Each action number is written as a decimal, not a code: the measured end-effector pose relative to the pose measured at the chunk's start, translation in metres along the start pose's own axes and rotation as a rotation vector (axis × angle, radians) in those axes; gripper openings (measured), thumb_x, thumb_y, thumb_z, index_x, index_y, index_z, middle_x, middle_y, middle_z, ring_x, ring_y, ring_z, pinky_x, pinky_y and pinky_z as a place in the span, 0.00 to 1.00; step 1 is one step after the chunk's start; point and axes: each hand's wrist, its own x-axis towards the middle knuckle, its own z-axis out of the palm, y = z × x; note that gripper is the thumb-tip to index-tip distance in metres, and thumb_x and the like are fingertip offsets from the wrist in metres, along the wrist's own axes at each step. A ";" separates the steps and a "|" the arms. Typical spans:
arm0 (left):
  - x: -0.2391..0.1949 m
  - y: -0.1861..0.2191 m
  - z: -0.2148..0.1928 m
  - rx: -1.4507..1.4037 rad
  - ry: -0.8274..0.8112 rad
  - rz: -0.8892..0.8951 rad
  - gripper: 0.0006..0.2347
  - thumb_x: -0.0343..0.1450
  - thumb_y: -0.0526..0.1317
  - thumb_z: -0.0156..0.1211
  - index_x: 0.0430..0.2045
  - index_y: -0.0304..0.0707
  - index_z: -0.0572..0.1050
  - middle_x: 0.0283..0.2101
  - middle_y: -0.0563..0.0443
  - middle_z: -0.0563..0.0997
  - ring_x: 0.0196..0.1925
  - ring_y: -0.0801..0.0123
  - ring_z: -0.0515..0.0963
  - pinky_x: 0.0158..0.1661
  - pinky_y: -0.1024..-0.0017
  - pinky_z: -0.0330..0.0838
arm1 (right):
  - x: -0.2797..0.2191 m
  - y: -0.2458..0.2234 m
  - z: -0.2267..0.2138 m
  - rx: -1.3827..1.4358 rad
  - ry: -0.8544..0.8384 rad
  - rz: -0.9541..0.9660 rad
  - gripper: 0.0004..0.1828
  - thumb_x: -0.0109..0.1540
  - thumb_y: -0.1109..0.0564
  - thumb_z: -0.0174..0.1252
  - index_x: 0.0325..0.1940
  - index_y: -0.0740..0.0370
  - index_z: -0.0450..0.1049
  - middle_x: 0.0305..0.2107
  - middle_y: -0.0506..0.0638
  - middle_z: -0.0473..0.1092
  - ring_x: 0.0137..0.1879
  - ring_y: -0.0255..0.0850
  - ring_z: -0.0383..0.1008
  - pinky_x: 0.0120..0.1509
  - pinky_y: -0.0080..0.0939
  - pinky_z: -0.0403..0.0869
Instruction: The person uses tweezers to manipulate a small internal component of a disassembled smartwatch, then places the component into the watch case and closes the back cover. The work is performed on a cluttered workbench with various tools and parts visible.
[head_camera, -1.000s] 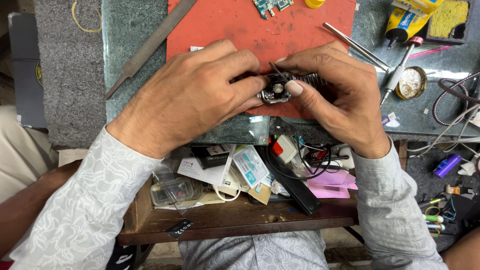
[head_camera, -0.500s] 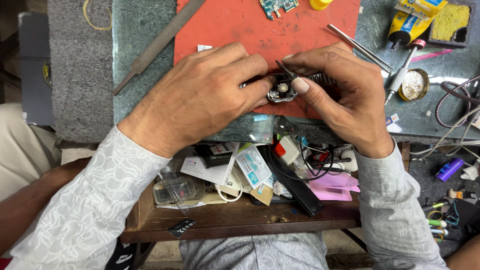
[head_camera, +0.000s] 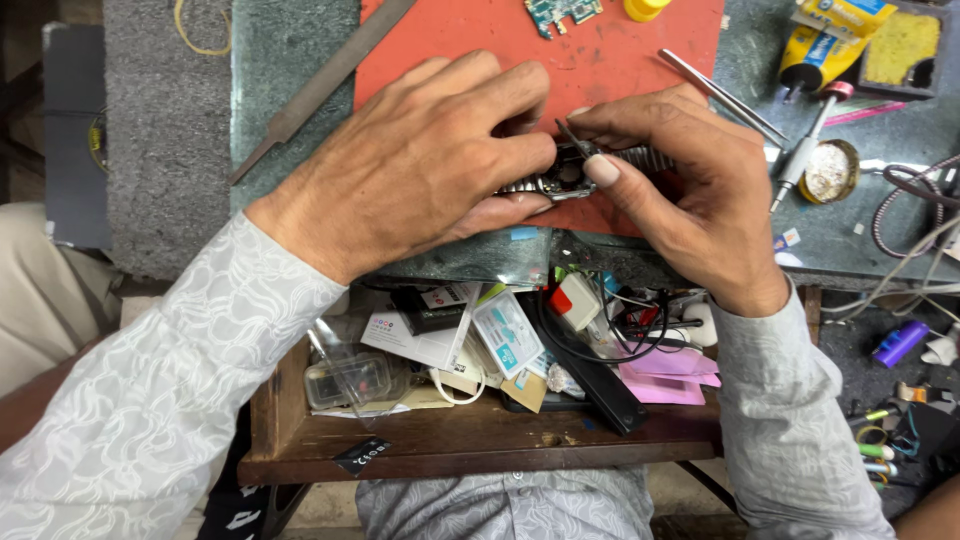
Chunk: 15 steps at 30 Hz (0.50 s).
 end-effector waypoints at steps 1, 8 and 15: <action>0.000 0.001 0.002 0.002 0.002 -0.006 0.13 0.71 0.47 0.70 0.34 0.38 0.74 0.45 0.52 0.70 0.50 0.61 0.73 0.49 0.60 0.72 | -0.001 0.001 -0.001 0.000 -0.003 0.006 0.11 0.69 0.62 0.63 0.56 0.67 0.77 0.47 0.54 0.78 0.52 0.40 0.77 0.59 0.37 0.75; -0.016 0.020 0.006 0.056 0.044 -0.067 0.14 0.71 0.45 0.70 0.41 0.36 0.77 0.46 0.50 0.72 0.50 0.60 0.73 0.49 0.61 0.72 | -0.003 0.000 -0.001 0.013 -0.002 0.037 0.14 0.69 0.61 0.63 0.59 0.66 0.77 0.47 0.53 0.78 0.53 0.40 0.77 0.62 0.38 0.75; -0.034 0.030 0.010 0.004 0.091 -0.175 0.15 0.74 0.41 0.70 0.53 0.35 0.78 0.51 0.50 0.76 0.56 0.62 0.75 0.53 0.64 0.74 | -0.003 0.001 -0.002 0.026 -0.014 0.011 0.15 0.69 0.61 0.63 0.60 0.67 0.77 0.50 0.54 0.78 0.54 0.40 0.77 0.63 0.38 0.75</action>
